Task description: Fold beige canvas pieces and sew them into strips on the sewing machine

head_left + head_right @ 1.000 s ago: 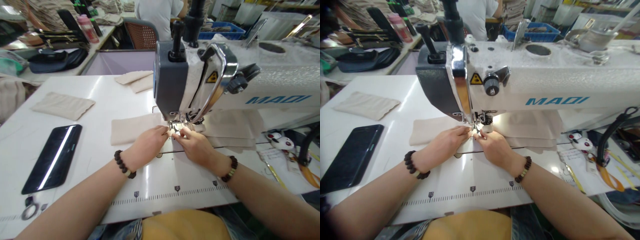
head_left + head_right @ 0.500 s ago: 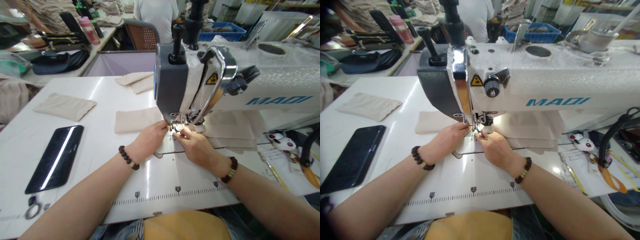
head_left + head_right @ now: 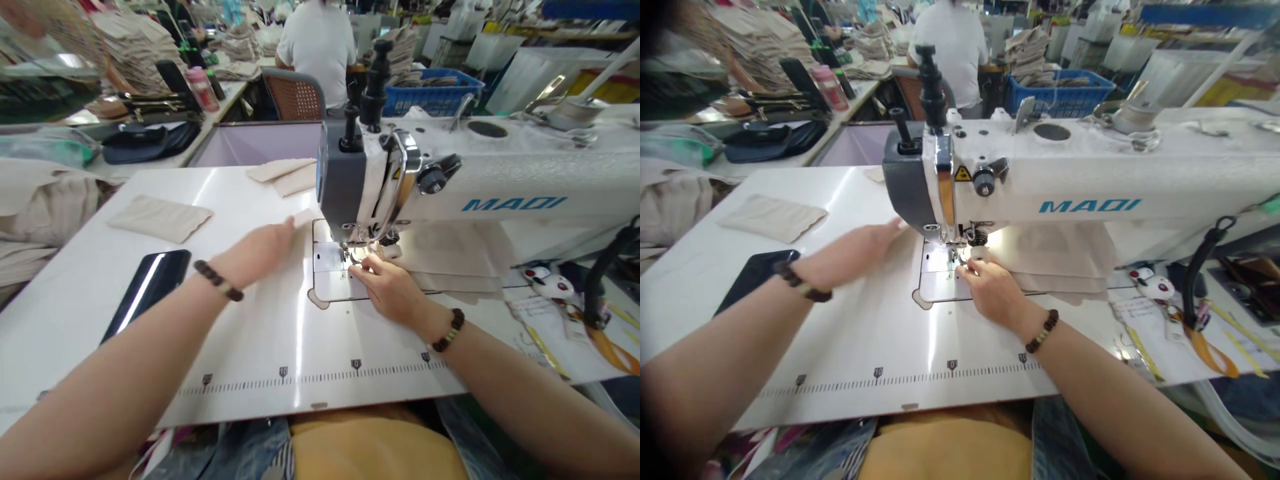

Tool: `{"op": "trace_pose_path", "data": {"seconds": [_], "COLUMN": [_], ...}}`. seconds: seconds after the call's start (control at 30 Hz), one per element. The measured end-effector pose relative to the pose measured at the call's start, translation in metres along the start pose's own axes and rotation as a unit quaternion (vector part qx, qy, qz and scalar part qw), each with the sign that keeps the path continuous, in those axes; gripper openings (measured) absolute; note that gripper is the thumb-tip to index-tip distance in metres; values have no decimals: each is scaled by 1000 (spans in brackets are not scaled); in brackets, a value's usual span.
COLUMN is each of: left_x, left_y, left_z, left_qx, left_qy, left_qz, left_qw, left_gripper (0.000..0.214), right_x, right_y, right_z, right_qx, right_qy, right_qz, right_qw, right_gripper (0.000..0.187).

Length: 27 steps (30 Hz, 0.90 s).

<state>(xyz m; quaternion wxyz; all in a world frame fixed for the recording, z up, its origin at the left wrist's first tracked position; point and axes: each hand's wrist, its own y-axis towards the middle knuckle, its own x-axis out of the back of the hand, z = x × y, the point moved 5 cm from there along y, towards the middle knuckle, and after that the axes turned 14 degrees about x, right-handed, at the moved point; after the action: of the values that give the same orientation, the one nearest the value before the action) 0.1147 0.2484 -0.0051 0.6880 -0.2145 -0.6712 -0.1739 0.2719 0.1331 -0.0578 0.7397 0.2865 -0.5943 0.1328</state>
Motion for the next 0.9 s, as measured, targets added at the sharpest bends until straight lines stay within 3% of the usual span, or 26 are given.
{"op": "trace_pose_path", "data": {"seconds": [0.07, 0.1, 0.13, 0.23, 0.27, 0.3, 0.37, 0.43, 0.47, 0.5, 0.57, 0.63, 0.73, 0.9], "left_x": [25, 32, 35, 15, 3, -10, -27, -29, -29, -28, -32, -37, -41, -39], "left_y": [-2, -4, -8, -19, -23, -27, -34, -44, -50, -57, -68, -71, -58, -24], "left_z": [30, 37, 43, 42, 39, 37, 37, 25, 12, -4, -37, -64, -81, -72], "left_qx": [77, 70, 75, 71, 76, 82, 115, 74, 23, -42, -158, -219, -233, -209], "left_qy": [-105, -168, -284, -502, -510, -489, -380, -248, -192, -152, -90, -46, -10, -33], "left_qz": [-15, -2, 11, 87, 107, 117, 46, -56, -88, -101, -69, -46, -40, -32], "left_qw": [991, 983, 956, 858, 850, 860, 917, 964, 977, 982, 981, 974, 972, 977], "left_gripper": [35, 38, 38, 39, 38, 40, 46, 42, 36, 31, 25, 22, 24, 19], "right_x": [0, 0, 0, -1, -2, -2, -2, -2, -1, 0, 2, 5, 7, 6], "right_y": [0, 0, 0, -1, -1, -1, -2, -3, -3, -4, -6, -8, -11, -11], "right_z": [0, 1, 1, 0, 0, 0, 0, 0, 0, 1, 3, 5, 9, 8], "right_qx": [0, 0, 0, 1, 2, 4, 11, 18, 22, 27, 41, 64, 96, 92], "right_qy": [1, -1, -2, -6, -6, -7, -9, -11, -11, -10, -4, 4, 5, 0], "right_qz": [6, 9, 11, 16, 16, 15, 11, 8, 4, -1, -14, -31, -44, -44], "right_qw": [1000, 1000, 1000, 1000, 1000, 1000, 1000, 1000, 1000, 1000, 999, 998, 994, 995], "right_gripper": [36, 35, 35, 36, 37, 36, 35, 32, 31, 30, 28, 27, 29, 31]}}
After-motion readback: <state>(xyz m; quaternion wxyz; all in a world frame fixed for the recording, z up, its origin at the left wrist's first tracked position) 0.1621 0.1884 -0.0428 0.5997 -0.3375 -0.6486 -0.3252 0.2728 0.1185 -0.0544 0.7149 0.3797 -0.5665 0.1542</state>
